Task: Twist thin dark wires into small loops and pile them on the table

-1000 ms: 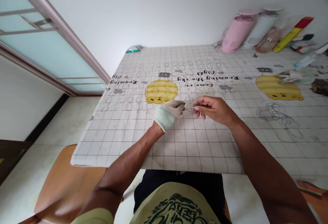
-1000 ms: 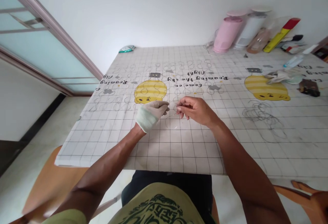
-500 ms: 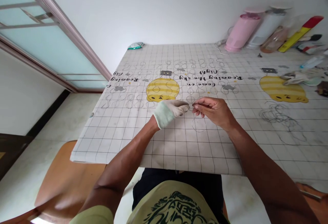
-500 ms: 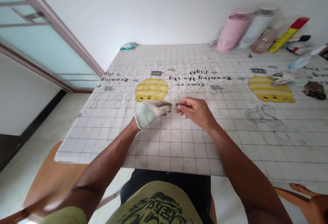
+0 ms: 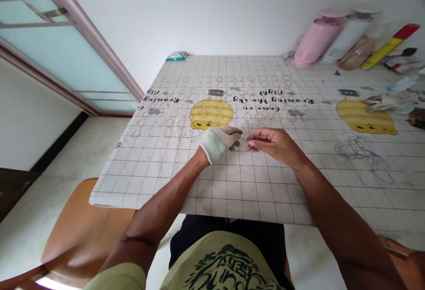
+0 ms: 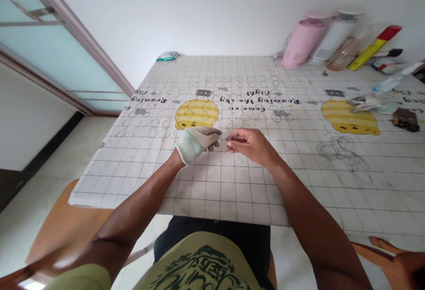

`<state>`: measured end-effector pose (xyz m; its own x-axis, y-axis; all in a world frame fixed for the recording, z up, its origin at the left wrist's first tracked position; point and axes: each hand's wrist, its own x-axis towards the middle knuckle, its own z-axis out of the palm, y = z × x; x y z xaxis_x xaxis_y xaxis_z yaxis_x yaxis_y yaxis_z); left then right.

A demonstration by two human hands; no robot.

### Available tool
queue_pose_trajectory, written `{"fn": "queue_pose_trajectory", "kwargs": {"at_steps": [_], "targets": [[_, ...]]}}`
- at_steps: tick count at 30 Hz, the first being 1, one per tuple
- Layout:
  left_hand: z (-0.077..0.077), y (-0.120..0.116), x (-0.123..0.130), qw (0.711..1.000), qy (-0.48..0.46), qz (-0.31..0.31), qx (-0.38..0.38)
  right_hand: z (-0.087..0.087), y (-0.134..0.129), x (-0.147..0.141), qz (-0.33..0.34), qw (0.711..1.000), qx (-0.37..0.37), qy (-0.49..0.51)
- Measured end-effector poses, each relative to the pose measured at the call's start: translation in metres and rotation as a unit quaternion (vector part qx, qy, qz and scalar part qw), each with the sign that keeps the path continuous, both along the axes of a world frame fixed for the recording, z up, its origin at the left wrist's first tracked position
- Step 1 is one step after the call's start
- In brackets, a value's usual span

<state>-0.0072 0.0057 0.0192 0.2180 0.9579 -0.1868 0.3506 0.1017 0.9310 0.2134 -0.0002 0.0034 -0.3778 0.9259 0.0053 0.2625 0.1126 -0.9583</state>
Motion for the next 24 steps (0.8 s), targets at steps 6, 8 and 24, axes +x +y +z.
{"fn": "queue_pose_trajectory", "kwargs": {"at_steps": [6,8,24], "targets": [[-0.001,0.000,0.002,0.999,-0.013,0.038,0.003,-0.004,-0.003,-0.009,-0.042,0.998,0.019,-0.033],[0.000,0.000,0.003,0.999,-0.011,0.045,0.004,-0.004,-0.004,-0.012,-0.059,0.995,0.049,-0.058],[-0.017,0.007,0.005,0.994,0.069,0.028,0.083,-0.005,-0.006,-0.018,-0.033,0.998,-0.007,0.045]]}}
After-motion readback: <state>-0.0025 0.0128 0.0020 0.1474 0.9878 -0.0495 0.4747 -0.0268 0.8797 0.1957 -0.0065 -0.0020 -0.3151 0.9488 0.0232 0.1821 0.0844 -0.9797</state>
